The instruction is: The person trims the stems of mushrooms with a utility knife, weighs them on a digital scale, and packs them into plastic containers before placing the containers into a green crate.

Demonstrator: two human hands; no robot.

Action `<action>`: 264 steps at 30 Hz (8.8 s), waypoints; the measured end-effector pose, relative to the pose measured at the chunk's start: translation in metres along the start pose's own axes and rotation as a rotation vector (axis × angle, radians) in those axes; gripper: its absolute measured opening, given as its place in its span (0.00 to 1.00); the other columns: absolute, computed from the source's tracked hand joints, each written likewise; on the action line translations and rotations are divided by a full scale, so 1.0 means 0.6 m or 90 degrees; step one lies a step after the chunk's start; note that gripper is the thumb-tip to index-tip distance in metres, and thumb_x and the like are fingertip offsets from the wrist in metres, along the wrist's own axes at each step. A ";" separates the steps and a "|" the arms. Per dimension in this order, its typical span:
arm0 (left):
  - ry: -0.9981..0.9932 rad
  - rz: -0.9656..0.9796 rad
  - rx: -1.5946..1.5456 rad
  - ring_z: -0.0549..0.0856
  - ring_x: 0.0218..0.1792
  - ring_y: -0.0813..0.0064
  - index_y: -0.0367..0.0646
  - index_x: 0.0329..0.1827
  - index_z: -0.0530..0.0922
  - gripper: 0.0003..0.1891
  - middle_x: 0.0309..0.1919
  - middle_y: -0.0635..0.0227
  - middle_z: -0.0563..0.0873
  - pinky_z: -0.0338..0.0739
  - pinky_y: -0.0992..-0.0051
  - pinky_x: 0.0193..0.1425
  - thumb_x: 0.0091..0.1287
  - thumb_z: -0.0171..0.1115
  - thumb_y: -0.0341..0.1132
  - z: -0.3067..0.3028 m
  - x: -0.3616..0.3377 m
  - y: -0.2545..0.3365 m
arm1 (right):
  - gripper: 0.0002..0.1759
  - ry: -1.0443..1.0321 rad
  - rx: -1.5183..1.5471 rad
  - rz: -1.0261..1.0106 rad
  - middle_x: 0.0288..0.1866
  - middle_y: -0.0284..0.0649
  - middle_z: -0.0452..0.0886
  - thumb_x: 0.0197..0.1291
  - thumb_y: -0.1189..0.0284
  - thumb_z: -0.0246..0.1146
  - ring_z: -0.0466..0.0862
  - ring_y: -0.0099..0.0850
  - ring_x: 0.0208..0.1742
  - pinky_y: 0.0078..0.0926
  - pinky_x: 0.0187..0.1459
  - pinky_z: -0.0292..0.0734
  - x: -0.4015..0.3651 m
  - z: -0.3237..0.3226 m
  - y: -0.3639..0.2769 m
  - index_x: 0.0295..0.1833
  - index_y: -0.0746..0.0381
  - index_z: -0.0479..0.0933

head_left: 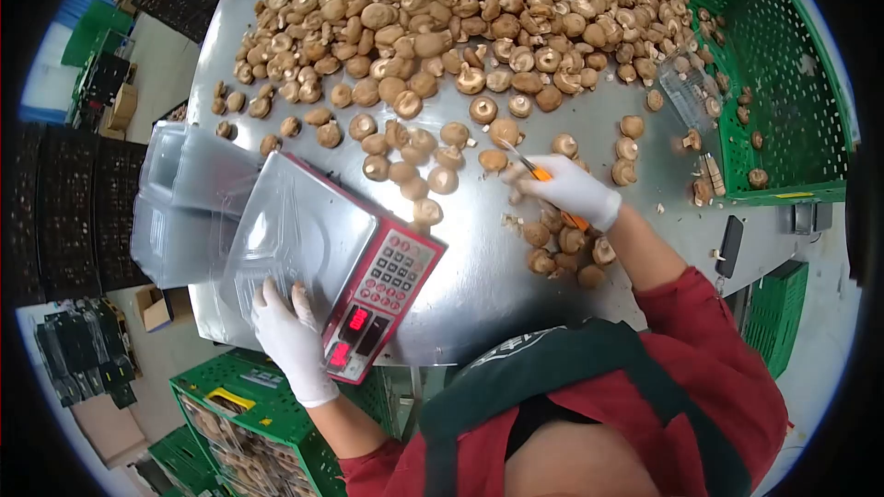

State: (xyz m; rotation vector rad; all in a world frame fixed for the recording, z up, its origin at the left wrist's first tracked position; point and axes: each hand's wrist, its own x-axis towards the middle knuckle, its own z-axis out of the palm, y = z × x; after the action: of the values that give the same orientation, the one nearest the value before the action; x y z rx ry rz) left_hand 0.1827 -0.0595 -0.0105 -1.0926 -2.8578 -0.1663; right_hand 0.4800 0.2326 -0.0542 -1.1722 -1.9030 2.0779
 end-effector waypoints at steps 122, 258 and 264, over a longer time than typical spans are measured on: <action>0.149 0.317 -0.134 0.74 0.60 0.51 0.46 0.58 0.77 0.22 0.57 0.55 0.78 0.72 0.58 0.64 0.60 0.65 0.36 0.273 0.509 0.477 | 0.16 0.354 -0.015 0.344 0.26 0.29 0.78 0.58 0.76 0.60 0.72 0.17 0.18 0.17 0.21 0.67 -0.411 -0.197 0.183 0.53 0.64 0.81; 0.385 -0.171 -0.312 0.81 0.52 0.68 0.37 0.66 0.71 0.24 0.55 0.59 0.78 0.78 0.76 0.48 0.64 0.58 0.19 -0.019 -0.007 -0.016 | 0.25 0.033 -0.737 -0.419 0.50 0.51 0.79 0.56 0.61 0.67 0.85 0.45 0.46 0.42 0.46 0.81 0.442 0.277 -0.120 0.58 0.56 0.71; 0.103 -0.078 -0.126 0.76 0.61 0.49 0.40 0.66 0.72 0.24 0.62 0.49 0.74 0.71 0.58 0.65 0.72 0.59 0.43 -0.009 0.011 -0.061 | 0.17 -0.297 -0.103 -0.079 0.14 0.31 0.69 0.60 0.64 0.62 0.68 0.22 0.17 0.23 0.22 0.62 0.444 0.193 -0.170 0.20 0.57 0.73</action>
State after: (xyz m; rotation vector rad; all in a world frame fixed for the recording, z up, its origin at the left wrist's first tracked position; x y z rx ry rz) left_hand 0.1536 -0.0832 -0.0073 -0.8862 -2.8068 -0.5299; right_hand 0.1834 0.3044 -0.0965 -0.5988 -2.3034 2.3146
